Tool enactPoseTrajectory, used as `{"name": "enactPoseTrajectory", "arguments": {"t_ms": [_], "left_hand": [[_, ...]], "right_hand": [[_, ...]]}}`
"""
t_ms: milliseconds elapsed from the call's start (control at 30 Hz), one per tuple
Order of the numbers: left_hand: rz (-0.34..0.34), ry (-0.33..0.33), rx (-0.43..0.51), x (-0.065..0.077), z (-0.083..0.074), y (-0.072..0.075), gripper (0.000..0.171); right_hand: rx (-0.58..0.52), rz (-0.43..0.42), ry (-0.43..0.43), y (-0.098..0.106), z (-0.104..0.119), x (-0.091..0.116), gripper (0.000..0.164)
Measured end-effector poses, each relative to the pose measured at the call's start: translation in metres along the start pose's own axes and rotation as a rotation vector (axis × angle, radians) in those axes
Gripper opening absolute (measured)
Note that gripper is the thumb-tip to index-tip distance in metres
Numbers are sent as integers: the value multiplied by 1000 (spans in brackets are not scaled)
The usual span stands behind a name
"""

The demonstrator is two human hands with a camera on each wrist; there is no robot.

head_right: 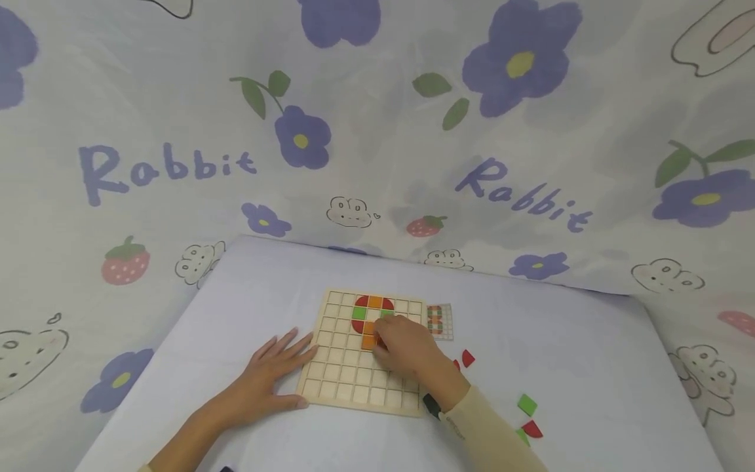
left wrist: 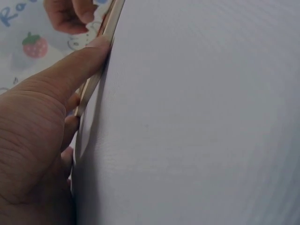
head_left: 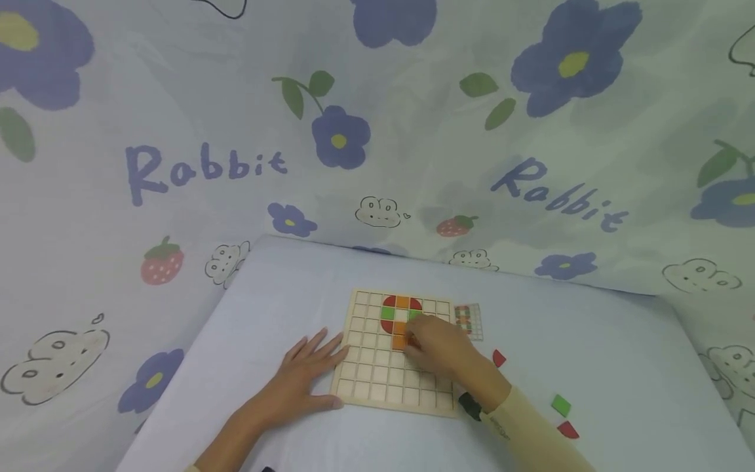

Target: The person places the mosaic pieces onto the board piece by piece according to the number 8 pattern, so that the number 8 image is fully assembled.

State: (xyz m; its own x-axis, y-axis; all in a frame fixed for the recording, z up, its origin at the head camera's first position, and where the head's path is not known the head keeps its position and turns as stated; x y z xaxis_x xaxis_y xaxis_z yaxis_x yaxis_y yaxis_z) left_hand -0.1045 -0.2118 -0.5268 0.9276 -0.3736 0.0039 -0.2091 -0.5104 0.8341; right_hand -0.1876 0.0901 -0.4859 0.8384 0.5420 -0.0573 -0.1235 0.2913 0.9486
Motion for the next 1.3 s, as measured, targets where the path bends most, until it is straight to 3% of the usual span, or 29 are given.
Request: {"name": "enactPoseTrajectory", "arguments": {"t_ms": [233,400,700,933,1300], "left_hand": [[-15,-9,-11,0,1,-1,95],[-28,-27,-2,0,-1,0,94],[-39,-38,-8,0,-3,1,94],[-18,-28,-6,0,-1,0,94],[-15,-20,-8,0,-1,-1,94]], "right_hand": [[-49,-33,-168,29,-24,36,15],[-11,-62,-181,45,-50,62,21],[-42,-44,-320,42,-94,95,24],[-73,4,-412,37,-109,101,23],[-165,92,-592,38,-114,99,18]]}}
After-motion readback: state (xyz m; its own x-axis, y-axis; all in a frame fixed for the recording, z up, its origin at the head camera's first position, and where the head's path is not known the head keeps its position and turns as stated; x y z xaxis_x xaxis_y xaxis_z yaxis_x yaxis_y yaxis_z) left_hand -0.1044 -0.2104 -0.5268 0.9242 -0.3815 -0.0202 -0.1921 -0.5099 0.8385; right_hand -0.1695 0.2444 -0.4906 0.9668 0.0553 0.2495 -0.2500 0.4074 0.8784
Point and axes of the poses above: each hand's wrist, its own x-axis away from the middle knuckle, its own y-axis out of the back of the hand, z = x × y, the point moved 1 cm from there along -x, towards the middle knuckle, and after that the axes turned 6 degrees about -z, right-handed, at the moved point
